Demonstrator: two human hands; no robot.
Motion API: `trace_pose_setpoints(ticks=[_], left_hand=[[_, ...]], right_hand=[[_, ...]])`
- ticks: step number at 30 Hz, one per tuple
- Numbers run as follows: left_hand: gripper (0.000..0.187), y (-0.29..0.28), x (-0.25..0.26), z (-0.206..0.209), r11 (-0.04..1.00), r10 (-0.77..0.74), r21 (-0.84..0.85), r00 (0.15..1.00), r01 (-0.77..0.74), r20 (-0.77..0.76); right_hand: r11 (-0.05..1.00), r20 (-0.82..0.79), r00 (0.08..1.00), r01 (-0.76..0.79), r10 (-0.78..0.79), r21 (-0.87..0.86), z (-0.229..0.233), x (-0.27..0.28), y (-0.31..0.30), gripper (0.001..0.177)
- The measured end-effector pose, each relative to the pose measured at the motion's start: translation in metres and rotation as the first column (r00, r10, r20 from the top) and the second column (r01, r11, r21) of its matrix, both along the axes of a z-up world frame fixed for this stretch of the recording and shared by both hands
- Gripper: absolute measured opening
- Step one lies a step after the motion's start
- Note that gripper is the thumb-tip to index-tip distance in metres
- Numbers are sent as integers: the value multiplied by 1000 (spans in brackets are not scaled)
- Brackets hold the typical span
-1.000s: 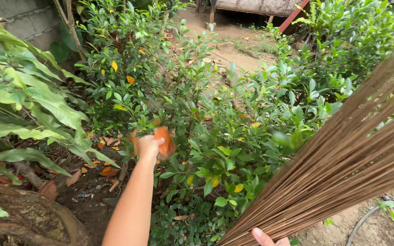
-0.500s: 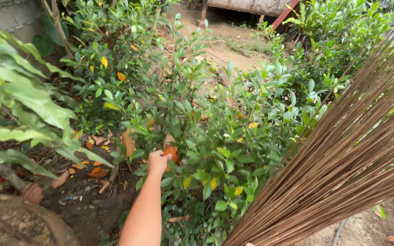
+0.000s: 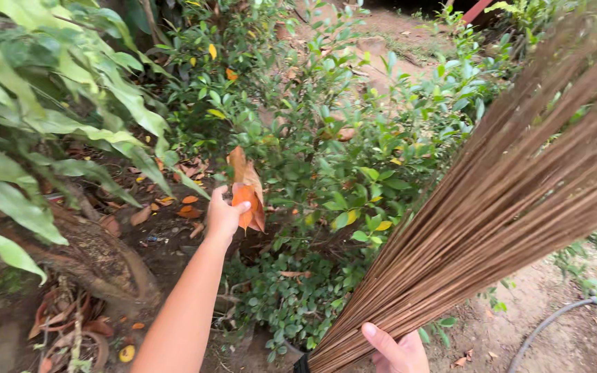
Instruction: The person sweeps dry leaves into a pile using a broom, occasionally picking up larger leaves by hand and placing them on the pile in an outdoor garden area.
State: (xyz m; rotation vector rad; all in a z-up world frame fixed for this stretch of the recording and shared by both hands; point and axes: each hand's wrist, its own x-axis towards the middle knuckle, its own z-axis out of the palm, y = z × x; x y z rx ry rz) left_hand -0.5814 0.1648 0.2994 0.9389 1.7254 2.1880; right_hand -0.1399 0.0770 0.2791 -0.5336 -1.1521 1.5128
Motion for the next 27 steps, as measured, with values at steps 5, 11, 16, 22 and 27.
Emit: trace_pose_setpoints(ticks=[5, 11, 16, 22, 27], left_hand=[[32, 2, -24, -21, 988, -156, 11, 981, 155, 115], [31, 40, -61, -13, 975, -220, 61, 958, 213, 184], [33, 98, -110, -12, 950, -293, 174, 932, 259, 211], [33, 144, -152, 6, 923, -350, -99, 919, 371, 182], [37, 179, -176, 7, 851, -387, -270, 886, 450, 256]], right_hand=[[996, 51, 999, -1, 6, -86, 1, -29, -12, 70], [992, 105, 990, -83, 93, -100, 27, -82, 9, 69], [995, 72, 995, -60, 66, -83, 52, -135, 24, 68], [998, 94, 995, -9, 16, -67, 60, -183, 65, 73], [999, 178, 984, 31, -23, -43, 57, -197, 97, 77]])
